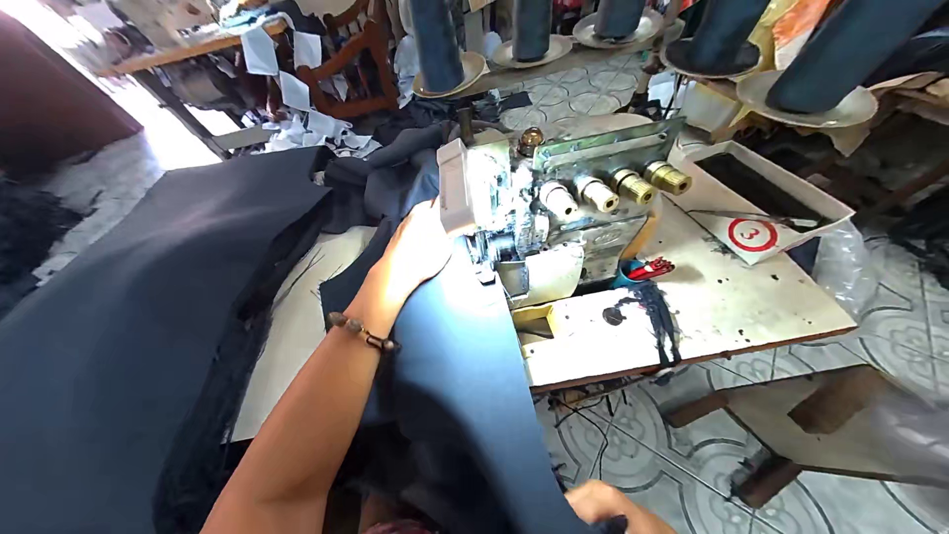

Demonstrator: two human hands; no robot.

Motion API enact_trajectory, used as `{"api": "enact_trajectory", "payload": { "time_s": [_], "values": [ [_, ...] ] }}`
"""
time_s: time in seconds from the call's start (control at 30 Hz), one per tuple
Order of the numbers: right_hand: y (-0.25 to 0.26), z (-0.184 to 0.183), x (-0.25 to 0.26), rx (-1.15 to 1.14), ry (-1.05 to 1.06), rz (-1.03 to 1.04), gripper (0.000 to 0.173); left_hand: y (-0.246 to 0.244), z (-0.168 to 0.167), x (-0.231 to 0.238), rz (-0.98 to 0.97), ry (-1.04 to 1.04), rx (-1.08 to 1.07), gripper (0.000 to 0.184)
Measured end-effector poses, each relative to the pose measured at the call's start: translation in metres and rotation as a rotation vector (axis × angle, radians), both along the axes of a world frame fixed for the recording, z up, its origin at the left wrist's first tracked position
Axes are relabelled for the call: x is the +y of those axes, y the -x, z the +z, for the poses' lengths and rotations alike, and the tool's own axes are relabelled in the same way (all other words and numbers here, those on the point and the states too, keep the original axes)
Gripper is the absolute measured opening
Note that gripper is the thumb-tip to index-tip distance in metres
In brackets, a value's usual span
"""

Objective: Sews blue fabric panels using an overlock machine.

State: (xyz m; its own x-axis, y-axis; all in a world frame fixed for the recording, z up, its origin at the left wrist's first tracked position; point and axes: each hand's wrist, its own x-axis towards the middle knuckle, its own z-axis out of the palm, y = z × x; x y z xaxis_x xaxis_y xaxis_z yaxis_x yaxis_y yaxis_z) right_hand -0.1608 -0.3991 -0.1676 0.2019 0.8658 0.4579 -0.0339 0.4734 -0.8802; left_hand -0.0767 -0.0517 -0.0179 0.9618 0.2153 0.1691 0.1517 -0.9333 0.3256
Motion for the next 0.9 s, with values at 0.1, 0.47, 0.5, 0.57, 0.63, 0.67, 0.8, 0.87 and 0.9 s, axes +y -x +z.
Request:
{"api": "enact_trajectory", "payload": {
  "time_s": [0.1,0.47,0.5,0.57,0.63,0.67,0.8,0.87,0.9],
  "values": [
    [-0.009,-0.008,0.014,0.029,0.033,-0.136,0.019,-0.010,0.017,0.002,0.024,0.012,-0.028,0.047],
    [-0.007,0.020,0.081,0.414,0.209,-0.685,0.020,-0.070,0.017,0.049,0.187,-0.057,-0.165,0.042],
    [-0.005,0.024,0.085,0.448,0.224,-0.701,0.020,-0.049,0.020,0.040,0.184,0.016,-0.189,0.045],
    [-0.006,0.029,0.092,0.480,0.213,-0.707,0.019,0.020,0.020,0.011,0.127,0.108,-0.265,0.049],
    [-0.007,0.031,0.096,0.517,0.208,-0.706,0.018,0.101,-0.021,-0.006,0.109,0.097,-0.414,0.054],
    [-0.008,0.032,0.098,0.530,0.208,-0.706,0.018,0.146,-0.049,-0.015,0.132,0.114,-0.453,0.058],
    [-0.012,0.036,0.104,0.561,0.232,-0.717,0.015,0.310,-0.145,-0.075,0.231,0.241,-0.373,0.041],
    [-0.011,0.037,0.107,0.586,0.234,-0.727,0.015,0.357,-0.170,-0.094,0.328,0.427,-0.146,0.036],
    [-0.010,0.038,0.109,0.596,0.234,-0.735,0.015,0.366,-0.177,-0.096,0.420,0.574,-0.052,0.047]
  ]
}}
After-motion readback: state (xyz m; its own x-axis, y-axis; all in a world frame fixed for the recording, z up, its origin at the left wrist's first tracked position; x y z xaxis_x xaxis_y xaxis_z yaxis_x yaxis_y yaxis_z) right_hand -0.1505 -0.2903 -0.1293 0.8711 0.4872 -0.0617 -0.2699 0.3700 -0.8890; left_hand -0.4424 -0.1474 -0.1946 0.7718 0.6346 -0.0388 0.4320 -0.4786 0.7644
